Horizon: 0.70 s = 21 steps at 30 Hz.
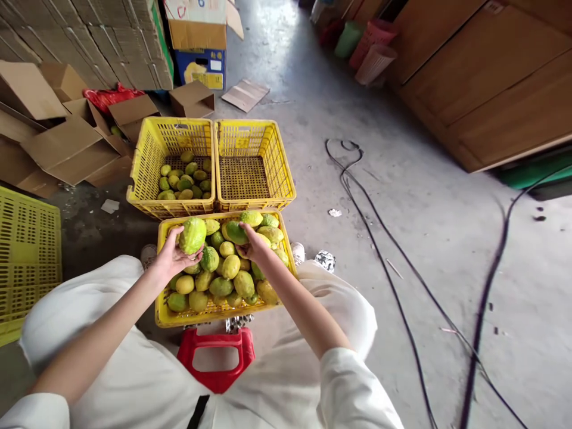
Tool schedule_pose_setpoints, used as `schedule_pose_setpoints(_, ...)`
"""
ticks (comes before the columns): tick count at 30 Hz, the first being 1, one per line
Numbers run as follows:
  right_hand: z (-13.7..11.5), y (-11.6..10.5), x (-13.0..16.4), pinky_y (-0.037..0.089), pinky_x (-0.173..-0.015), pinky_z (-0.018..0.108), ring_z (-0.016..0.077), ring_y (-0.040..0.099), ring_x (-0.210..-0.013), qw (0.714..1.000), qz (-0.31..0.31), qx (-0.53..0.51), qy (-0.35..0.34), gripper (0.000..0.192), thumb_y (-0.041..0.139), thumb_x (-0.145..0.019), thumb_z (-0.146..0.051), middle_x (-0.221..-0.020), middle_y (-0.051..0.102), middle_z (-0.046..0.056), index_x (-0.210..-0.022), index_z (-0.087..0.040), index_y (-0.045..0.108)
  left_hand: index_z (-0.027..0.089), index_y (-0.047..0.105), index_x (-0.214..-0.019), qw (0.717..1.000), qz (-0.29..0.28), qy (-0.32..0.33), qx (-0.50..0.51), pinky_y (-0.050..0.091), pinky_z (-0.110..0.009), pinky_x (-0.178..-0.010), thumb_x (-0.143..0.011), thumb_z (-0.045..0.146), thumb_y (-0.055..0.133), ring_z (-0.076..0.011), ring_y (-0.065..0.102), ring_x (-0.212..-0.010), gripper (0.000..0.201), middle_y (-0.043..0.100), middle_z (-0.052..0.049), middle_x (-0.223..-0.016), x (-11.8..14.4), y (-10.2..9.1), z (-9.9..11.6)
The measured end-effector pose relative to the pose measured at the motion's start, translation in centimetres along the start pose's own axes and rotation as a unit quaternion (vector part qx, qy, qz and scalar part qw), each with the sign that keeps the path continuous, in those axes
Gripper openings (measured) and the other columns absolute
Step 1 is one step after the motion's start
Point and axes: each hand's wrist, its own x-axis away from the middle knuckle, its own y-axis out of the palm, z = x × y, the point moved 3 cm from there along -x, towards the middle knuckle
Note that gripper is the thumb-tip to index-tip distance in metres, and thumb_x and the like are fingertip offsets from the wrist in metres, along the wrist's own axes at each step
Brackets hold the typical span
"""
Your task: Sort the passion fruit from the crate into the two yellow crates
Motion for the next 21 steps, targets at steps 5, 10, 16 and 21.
schedule_pose_setpoints(5, -5.6, 4.4, -2.8, 0.048, -0.053, 0.021, 0.0105, 0.059, -0.057, 0.987, 0.101, -0.119, -0.024, 0.030, 0.047, -0.097, -0.049, -0.068, 0.061, -0.003, -0.083, -0.023, 0.050, 0.013, 0.063, -0.093, 1.000, 0.011, 0.001, 0.018, 0.054, -0.030, -0.059, -0.087, 0.045, 0.061, -0.0203, 0.065, -0.071, 0.032, 0.066, -0.011, -0.084, 0.7, -0.2, 0.4)
schedule_pose_setpoints(10, -1.0, 5.8, 0.7, 0.052, -0.062, 0.019, 0.0097, 0.066, -0.070, 0.966, 0.053, -0.230, -0.105, 0.020, 0.051, -0.095, -0.040, -0.084, 0.073, -0.001, -0.087, -0.022, 0.057, 0.016, 0.063, -0.094, 1.000, 0.006, -0.008, 0.020, 0.053, -0.028, -0.058, -0.088, 0.048, 0.060, -0.0193, 0.064, -0.072, 0.033, 0.066, -0.009, -0.083, 0.7, -0.4, 0.4)
schedule_pose_setpoints(16, 8.5, 0.4, 7.8, 0.056, -0.068, 0.027, 0.0167, 0.071, -0.077, 0.965, 0.105, -0.237, -0.045, 0.028, 0.059, -0.085, -0.046, -0.093, 0.079, 0.005, -0.096, -0.022, 0.066, 0.018, 0.062, -0.093, 1.000, 0.008, -0.014, 0.005, 0.052, -0.027, -0.058, -0.088, 0.048, 0.059, -0.0177, 0.064, -0.072, 0.030, 0.066, -0.008, -0.083, 0.2, -0.9, 0.0)
schedule_pose_setpoints(21, 12.3, -7.6, 13.6, 0.055, -0.074, 0.028, 0.0177, 0.071, -0.080, 0.936, 0.287, -0.161, -0.125, 0.044, 0.070, -0.071, -0.050, -0.085, 0.078, 0.002, -0.102, -0.020, 0.066, 0.021, 0.059, -0.095, 0.998, 0.052, -0.024, -0.011, 0.049, -0.026, -0.056, -0.088, 0.049, 0.062, -0.0185, 0.064, -0.075, 0.029, 0.065, -0.007, -0.087, -1.2, -2.3, -1.2)
